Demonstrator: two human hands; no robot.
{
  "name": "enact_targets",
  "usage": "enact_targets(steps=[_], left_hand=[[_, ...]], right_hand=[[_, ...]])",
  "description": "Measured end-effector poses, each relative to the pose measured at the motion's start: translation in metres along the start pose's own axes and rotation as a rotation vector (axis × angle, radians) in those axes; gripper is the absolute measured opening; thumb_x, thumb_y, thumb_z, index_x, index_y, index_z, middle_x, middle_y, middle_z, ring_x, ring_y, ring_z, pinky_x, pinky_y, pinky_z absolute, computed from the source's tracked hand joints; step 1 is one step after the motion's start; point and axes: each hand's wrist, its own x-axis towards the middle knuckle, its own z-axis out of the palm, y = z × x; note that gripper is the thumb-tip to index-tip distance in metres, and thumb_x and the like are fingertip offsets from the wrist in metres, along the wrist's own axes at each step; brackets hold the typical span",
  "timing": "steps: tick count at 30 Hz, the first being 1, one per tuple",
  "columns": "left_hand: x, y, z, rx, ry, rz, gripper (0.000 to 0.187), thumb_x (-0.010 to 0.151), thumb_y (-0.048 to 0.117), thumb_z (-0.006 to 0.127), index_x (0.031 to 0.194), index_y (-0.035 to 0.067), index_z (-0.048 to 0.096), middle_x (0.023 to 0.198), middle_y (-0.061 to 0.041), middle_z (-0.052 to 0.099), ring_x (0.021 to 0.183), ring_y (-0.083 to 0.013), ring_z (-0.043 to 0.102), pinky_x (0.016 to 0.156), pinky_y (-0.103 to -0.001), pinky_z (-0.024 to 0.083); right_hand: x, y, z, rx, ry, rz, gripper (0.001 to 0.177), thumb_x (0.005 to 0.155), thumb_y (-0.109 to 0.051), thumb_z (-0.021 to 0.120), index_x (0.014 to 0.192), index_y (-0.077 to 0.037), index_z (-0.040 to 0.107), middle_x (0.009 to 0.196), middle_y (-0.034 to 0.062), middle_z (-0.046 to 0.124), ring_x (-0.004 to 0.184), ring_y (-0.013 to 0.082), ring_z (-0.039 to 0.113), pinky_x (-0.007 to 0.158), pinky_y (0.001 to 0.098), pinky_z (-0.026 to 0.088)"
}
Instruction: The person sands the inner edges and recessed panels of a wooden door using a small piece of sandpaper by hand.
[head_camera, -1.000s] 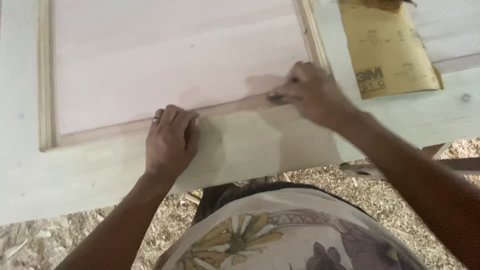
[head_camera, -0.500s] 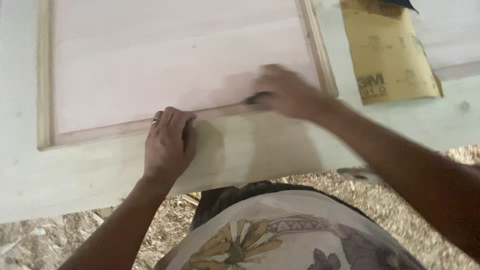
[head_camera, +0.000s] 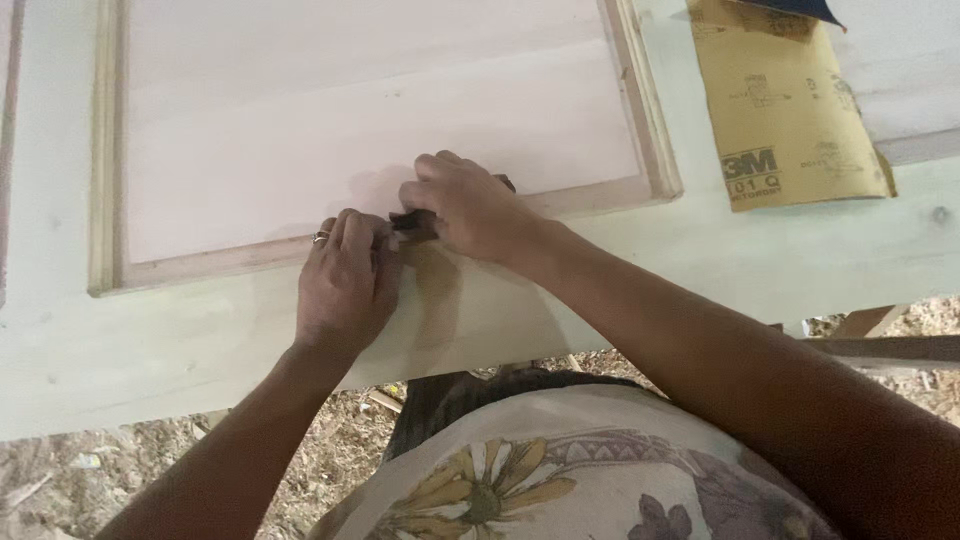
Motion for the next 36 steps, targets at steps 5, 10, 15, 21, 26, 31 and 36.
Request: enact_targets(steps=[5, 10, 15, 21, 26, 31, 36], left_hand=[[-0.003, -0.001, 0.001, 0.006, -0.092, -0.117, 0.009, 0.098, 0.008, 0.058, 0.104, 0.002, 0.054, 0.098, -0.018, 0.06, 0.093, -0.036, 0.062, 0.082, -0.049, 0.05], [0.0, 0.004, -0.001, 0.061, 0.001, 0.043, 0.012, 0.097, 0.011, 0.061, 0.105, 0.001, 0.061, 0.098, -0.014, 0.062, 0.092, -0.0343, 0.062, 0.086, -0.049, 0.053], [0.003, 0.013, -0.003, 0.095, -0.018, 0.037, 0.008, 0.097, 0.012, 0.066, 0.096, 0.004, 0.066, 0.096, -0.012, 0.062, 0.088, -0.0301, 0.063, 0.075, -0.044, 0.054], [0.004, 0.017, -0.004, 0.102, 0.005, 0.079, 0.009, 0.09, 0.012, 0.071, 0.095, 0.005, 0.068, 0.096, -0.012, 0.062, 0.088, -0.0322, 0.062, 0.074, -0.045, 0.054], [0.0, 0.013, -0.006, 0.056, 0.033, 0.076, 0.007, 0.093, 0.011, 0.07, 0.094, 0.005, 0.067, 0.096, -0.011, 0.062, 0.089, -0.0332, 0.062, 0.079, -0.046, 0.054], [0.005, 0.011, -0.004, 0.06, 0.006, 0.087, 0.008, 0.095, 0.011, 0.068, 0.096, 0.005, 0.065, 0.097, -0.012, 0.061, 0.09, -0.033, 0.062, 0.081, -0.046, 0.053], [0.005, 0.013, -0.005, 0.064, -0.025, 0.065, 0.009, 0.092, 0.013, 0.068, 0.098, 0.005, 0.066, 0.099, -0.012, 0.061, 0.092, -0.0333, 0.061, 0.08, -0.047, 0.052]], right_hand=[[-0.048, 0.025, -0.03, 0.004, -0.062, 0.099, 0.01, 0.096, -0.015, 0.063, 0.102, -0.012, 0.07, 0.097, 0.0105, 0.057, 0.099, 0.0303, 0.057, 0.083, 0.0482, 0.049], [-0.095, 0.069, -0.114, -0.127, -0.237, 0.32, 0.019, 0.094, -0.028, 0.07, 0.101, -0.012, 0.074, 0.093, 0.0104, 0.061, 0.093, 0.0268, 0.061, 0.081, 0.0471, 0.05], [-0.09, 0.074, -0.132, 0.096, -0.238, 0.371, 0.025, 0.084, -0.025, 0.078, 0.105, -0.012, 0.076, 0.098, 0.0075, 0.071, 0.088, 0.0221, 0.069, 0.078, 0.0394, 0.055], [-0.058, 0.051, -0.077, 0.06, -0.295, 0.314, 0.025, 0.092, -0.028, 0.076, 0.103, -0.006, 0.074, 0.095, 0.0111, 0.07, 0.087, 0.0258, 0.068, 0.079, 0.0407, 0.054], [-0.067, 0.056, -0.096, 0.156, -0.283, 0.281, 0.029, 0.086, -0.027, 0.076, 0.108, -0.008, 0.074, 0.097, 0.0093, 0.072, 0.089, 0.0254, 0.069, 0.08, 0.0417, 0.054], [-0.084, 0.06, -0.108, 0.067, -0.298, 0.561, 0.028, 0.087, -0.025, 0.075, 0.11, -0.011, 0.073, 0.098, 0.0097, 0.071, 0.088, 0.027, 0.069, 0.078, 0.0428, 0.054], [-0.055, 0.027, -0.061, 0.052, -0.234, 0.407, 0.021, 0.09, -0.022, 0.075, 0.104, -0.007, 0.072, 0.098, 0.0118, 0.067, 0.09, 0.026, 0.067, 0.08, 0.0424, 0.053]])
